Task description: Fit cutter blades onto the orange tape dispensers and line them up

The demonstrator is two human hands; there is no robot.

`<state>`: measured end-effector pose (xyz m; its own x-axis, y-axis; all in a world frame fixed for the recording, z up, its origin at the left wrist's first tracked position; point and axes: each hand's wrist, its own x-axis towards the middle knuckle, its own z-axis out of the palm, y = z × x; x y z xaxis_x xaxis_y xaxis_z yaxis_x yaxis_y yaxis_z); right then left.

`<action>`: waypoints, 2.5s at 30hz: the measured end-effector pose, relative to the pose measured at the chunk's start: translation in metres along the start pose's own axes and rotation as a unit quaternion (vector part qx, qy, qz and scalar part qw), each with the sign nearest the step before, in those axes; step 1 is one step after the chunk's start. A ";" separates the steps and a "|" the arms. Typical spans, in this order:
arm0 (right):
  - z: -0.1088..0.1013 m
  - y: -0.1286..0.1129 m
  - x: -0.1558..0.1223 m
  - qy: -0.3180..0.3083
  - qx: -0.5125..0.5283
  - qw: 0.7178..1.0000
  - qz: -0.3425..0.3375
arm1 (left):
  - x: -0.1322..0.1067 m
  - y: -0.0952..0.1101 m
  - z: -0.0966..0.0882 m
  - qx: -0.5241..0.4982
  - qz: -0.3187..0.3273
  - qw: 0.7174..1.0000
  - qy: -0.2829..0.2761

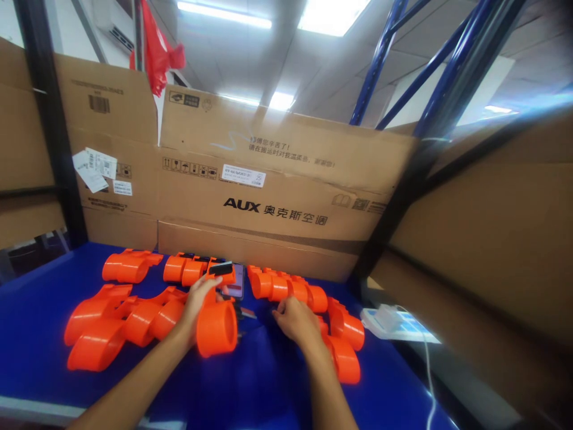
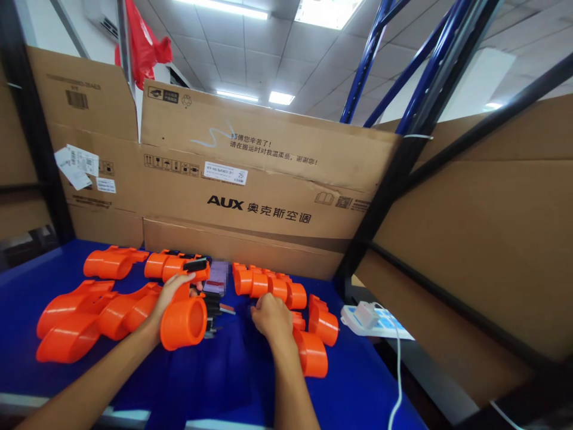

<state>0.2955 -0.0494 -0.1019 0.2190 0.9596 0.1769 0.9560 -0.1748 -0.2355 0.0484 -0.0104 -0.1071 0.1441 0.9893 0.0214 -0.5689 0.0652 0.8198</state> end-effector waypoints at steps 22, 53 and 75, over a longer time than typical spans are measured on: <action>-0.015 -0.040 -0.012 0.061 0.580 0.795 -0.165 | -0.010 -0.005 0.015 0.021 0.024 0.998 -0.052; -0.008 -0.067 -0.036 0.258 0.377 0.828 -0.325 | -0.016 -0.012 0.019 0.083 0.069 0.990 -0.094; 0.000 -0.064 -0.032 0.324 0.332 0.807 -0.365 | -0.021 -0.006 0.023 0.045 0.052 0.993 -0.093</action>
<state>0.2269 -0.0691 -0.0922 -0.0935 0.3999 0.9118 0.6080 0.7482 -0.2658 0.0676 -0.0344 -0.0992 0.2401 0.9483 0.2075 -0.5154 -0.0566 0.8551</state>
